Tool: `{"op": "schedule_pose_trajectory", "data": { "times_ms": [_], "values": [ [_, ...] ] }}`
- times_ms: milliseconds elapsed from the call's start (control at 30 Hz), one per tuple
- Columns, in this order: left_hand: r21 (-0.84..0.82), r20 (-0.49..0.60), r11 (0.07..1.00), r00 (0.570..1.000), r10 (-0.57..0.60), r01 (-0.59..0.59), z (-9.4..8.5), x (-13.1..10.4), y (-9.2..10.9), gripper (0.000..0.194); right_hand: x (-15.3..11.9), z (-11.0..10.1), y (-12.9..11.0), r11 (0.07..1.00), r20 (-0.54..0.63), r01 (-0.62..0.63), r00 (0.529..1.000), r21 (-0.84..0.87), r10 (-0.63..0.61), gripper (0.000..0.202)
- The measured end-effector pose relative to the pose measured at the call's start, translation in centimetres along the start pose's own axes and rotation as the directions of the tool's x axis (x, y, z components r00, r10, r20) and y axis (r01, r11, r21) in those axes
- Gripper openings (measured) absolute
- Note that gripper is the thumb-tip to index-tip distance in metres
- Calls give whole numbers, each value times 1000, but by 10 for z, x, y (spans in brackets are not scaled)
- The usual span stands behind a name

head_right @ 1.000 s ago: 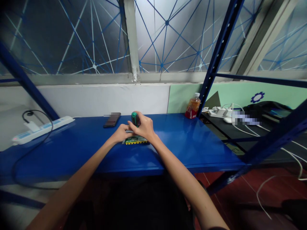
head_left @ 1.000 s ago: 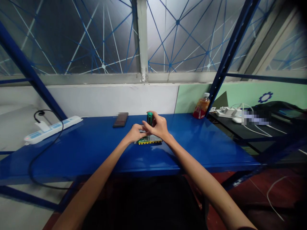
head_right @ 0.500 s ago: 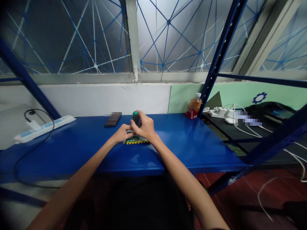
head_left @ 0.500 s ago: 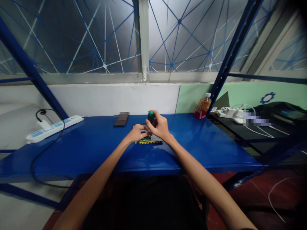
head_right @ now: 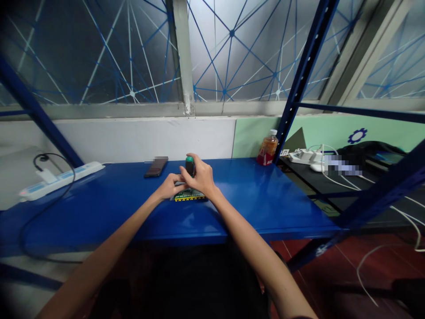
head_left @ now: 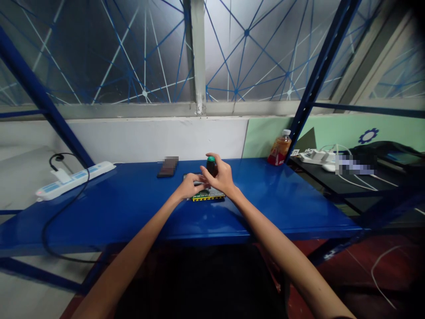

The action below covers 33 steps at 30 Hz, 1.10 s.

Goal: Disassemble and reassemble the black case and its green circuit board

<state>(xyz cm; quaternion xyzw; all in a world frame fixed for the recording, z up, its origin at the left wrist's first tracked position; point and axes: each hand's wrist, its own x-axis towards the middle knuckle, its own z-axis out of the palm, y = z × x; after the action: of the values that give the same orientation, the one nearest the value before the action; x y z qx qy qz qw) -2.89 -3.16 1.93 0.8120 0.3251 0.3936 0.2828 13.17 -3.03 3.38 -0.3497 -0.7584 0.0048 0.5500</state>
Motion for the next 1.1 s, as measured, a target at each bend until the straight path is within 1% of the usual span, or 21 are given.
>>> {"op": "schedule_pose_trajectory", "data": {
  "times_ms": [67,233,433,567,700,900,1100],
  "values": [
    [15,-1,1000,1000,5,-5,1,0,0,19,0,0,0,1000,3,-10,1000,6,10,39],
    [71,-81,997,997,-1,7,4,-1,-6,20,0,0,2,997,4,-56,998,58,56,36],
    [45,-54,999,999,7,-5,2,-1,-7,25,1,0,4,988,24,-78,997,131,75,34],
    [43,-38,999,999,18,-16,2,-1,-10,26,2,1,6,983,34,-106,994,149,102,32],
    [62,-38,998,999,24,-22,3,-1,-12,23,2,1,6,985,35,-117,993,127,113,29],
    [83,-107,994,993,-58,67,3,-2,-14,23,2,1,4,996,-20,-74,997,49,76,47],
    [37,-96,996,992,-77,81,3,-1,-10,23,3,-2,3,999,-12,-37,999,-15,36,45]
  ]
}}
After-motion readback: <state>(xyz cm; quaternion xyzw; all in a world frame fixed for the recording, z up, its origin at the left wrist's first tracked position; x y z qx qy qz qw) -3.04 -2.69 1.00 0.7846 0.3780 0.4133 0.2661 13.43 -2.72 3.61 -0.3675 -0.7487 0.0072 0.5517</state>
